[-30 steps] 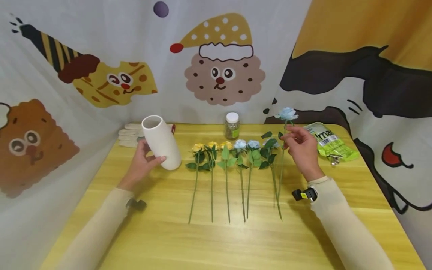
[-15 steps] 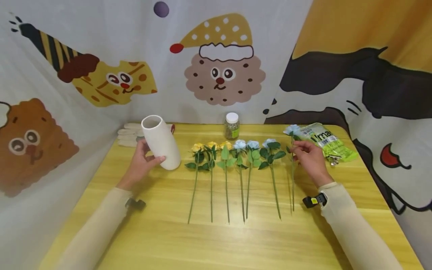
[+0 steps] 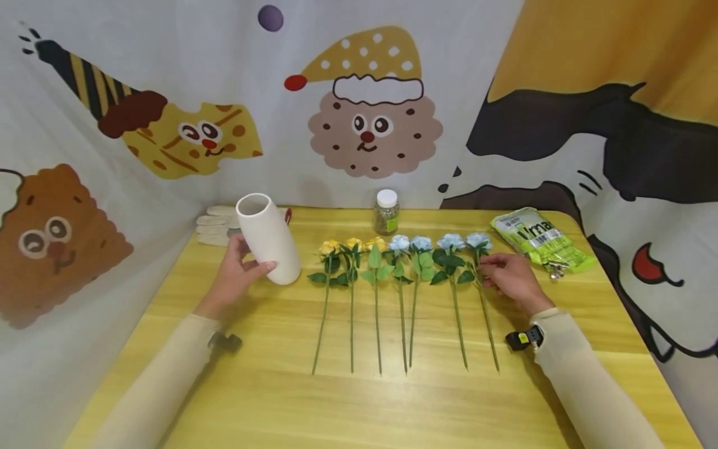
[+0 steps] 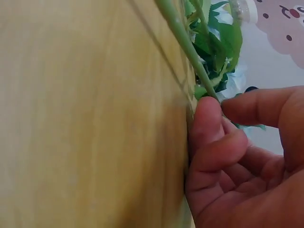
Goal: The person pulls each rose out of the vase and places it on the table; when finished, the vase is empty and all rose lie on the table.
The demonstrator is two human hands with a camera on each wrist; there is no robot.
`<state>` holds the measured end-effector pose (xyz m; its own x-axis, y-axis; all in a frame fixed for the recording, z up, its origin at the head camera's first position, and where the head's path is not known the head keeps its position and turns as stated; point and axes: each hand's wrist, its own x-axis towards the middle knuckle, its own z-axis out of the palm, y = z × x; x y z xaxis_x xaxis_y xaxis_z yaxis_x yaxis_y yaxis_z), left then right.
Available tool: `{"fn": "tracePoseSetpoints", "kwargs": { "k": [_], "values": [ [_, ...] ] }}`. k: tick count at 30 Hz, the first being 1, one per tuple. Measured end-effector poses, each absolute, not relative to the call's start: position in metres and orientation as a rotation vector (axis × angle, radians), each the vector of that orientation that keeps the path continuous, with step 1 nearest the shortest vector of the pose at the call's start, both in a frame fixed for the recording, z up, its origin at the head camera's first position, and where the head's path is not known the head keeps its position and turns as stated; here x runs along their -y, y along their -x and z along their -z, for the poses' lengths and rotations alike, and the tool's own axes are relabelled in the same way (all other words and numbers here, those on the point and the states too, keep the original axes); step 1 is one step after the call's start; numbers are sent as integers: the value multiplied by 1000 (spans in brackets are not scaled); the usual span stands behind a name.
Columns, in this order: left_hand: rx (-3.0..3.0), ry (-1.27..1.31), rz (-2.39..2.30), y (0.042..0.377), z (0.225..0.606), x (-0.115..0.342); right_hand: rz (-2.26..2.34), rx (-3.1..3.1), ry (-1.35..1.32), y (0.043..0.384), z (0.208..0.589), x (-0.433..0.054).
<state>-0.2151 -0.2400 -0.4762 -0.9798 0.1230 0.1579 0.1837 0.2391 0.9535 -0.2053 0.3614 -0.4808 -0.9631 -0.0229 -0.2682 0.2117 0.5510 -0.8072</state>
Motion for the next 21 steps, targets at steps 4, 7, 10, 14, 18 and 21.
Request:
{"fn": "tracePoseSetpoints", "kwargs": {
  "k": [4,7,10,14,18,21],
  "values": [
    [2433,306,1875,215,477,241,1301,-2567,-141,205,479,-359],
    [2435,303,1870,214,477,241,1261,-2589,-125,206,478,-358],
    [2433,307,1875,213,475,239,1237,-2603,-120,206,476,-358],
    [2432,310,1879,212,473,237,1227,-2602,-117,204,474,-357],
    [2436,305,1880,213,473,238,1238,-2595,-108,203,471,-357],
    [2441,294,1874,213,474,239,1241,-2599,-99,202,468,-356]
  ]
}}
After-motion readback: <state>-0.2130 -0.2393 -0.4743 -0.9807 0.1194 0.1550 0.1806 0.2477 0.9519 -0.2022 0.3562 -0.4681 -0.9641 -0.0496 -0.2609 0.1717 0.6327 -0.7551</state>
